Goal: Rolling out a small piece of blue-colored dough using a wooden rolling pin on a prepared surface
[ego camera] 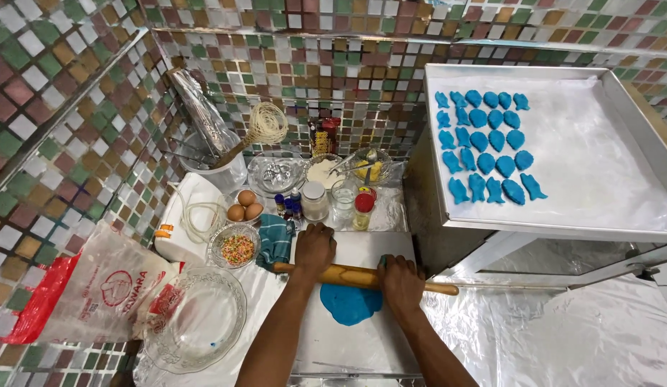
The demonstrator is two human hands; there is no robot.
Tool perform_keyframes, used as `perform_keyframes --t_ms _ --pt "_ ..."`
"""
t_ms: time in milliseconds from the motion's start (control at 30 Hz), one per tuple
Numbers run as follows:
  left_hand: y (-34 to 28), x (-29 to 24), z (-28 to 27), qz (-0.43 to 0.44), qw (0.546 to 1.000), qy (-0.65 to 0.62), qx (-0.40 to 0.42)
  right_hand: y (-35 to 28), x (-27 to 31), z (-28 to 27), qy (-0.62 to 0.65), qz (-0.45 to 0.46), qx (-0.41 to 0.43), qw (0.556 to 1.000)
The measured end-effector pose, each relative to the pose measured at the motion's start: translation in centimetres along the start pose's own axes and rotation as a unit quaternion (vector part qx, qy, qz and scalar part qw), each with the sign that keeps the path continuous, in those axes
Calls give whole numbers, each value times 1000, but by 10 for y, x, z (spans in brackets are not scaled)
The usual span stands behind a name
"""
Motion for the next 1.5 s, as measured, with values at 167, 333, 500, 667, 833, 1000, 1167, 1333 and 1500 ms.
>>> perform_keyframes --t_ms 167,333,500,667,833,1000,1167,1333,1500 --pt "13 16 32 9 998 26 -64 13 5 -9 37 -2 9 999" --pt "23 15 29 -6 998 29 -61 27 5 -22 120 58 145 980" --pt "33 19 28 -71 996 54 -12 38 17 -52 86 76 193 974" --pt "38 22 23 -101 995 7 2 39 16 -55 95 93 197 971" --pt "34 14 1 -93 995 -31 -16 33 10 -34 140 85 158 974" --pt "19 2 -25 -35 988 -71 -134 39 21 -79 135 87 101 982" --pt "-1 6 -25 -20 985 -87 -151 20 9 -33 85 59 105 989" --pt "-17 -1 -31 0 984 -67 -164 5 9 -31 59 48 98 992" --pt "-35 -2 -23 24 986 -78 -148 -21 9 -20 2 -3 -16 1000"
Point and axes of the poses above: each hand's wrist, its own y-axis towards the middle knuckle, its own z-axis out of the palm, x = y × z, the point moved 7 cm from there along y, towards the middle knuckle, and after that the axes turned 1 degree about -x, right-handed, at the moved point
